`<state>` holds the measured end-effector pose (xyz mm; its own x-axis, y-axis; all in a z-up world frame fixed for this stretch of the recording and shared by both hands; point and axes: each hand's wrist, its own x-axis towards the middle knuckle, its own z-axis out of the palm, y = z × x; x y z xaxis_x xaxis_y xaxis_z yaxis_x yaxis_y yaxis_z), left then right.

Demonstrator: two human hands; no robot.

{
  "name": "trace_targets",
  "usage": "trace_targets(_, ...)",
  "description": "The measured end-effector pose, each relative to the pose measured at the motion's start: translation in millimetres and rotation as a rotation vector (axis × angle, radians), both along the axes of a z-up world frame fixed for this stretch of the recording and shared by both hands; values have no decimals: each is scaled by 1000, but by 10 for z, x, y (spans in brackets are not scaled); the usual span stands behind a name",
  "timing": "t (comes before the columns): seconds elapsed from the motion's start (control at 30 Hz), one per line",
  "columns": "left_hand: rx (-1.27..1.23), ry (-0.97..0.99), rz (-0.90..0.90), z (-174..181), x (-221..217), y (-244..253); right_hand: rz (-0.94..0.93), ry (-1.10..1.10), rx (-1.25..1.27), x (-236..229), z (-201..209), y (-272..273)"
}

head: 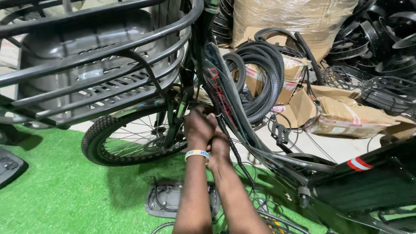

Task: The person routes a black cable along the frame of a black electric bicycle, securing it with zip ties. They use pliers to cut the excess length of the zip ties and continue organizing the wiring near the front wheel and battery pack.

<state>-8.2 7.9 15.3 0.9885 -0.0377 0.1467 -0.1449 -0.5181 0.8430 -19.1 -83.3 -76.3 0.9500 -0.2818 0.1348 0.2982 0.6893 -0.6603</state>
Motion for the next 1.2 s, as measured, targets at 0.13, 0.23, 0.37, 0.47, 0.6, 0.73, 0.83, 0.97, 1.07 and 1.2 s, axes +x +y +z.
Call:
trace_targets(0.13,-20,0,-61,16,-32,6,-16,37,-37,49,-86,24)
trace_targets(0.23,-88,-60,-57,-90,66,-20,-26,60,-67,66,-149,35)
trace_targets(0.37,-152,-73,-74,-206,65,-37,-41,101,-100,35,-554,-279)
trace_targets(0.47,-205,-73,-68,-246,63,-109,-55,126,-134,-46,-762,-614)
trace_targets(0.6,-99,-112,-66,-162,11,-105,-88,168,-174,-236,-883,-943)
trace_targets(0.73,-104,-104,-106,-329,190,-192,-112,197,-229,-419,-834,-1163)
trace_targets(0.83,-219,-93,-157,-685,468,-350,-134,226,-269,-614,-795,-1327)
trace_targets(0.97,-457,-86,-185,-589,354,-356,-151,255,-323,-788,-793,-1411)
trace_targets(1.07,-501,-26,-188,-695,430,-405,-163,274,-360,-899,-730,-1497)
trace_targets(1.2,-579,7,-101,-607,341,-411,-174,294,-402,-566,-246,-381)
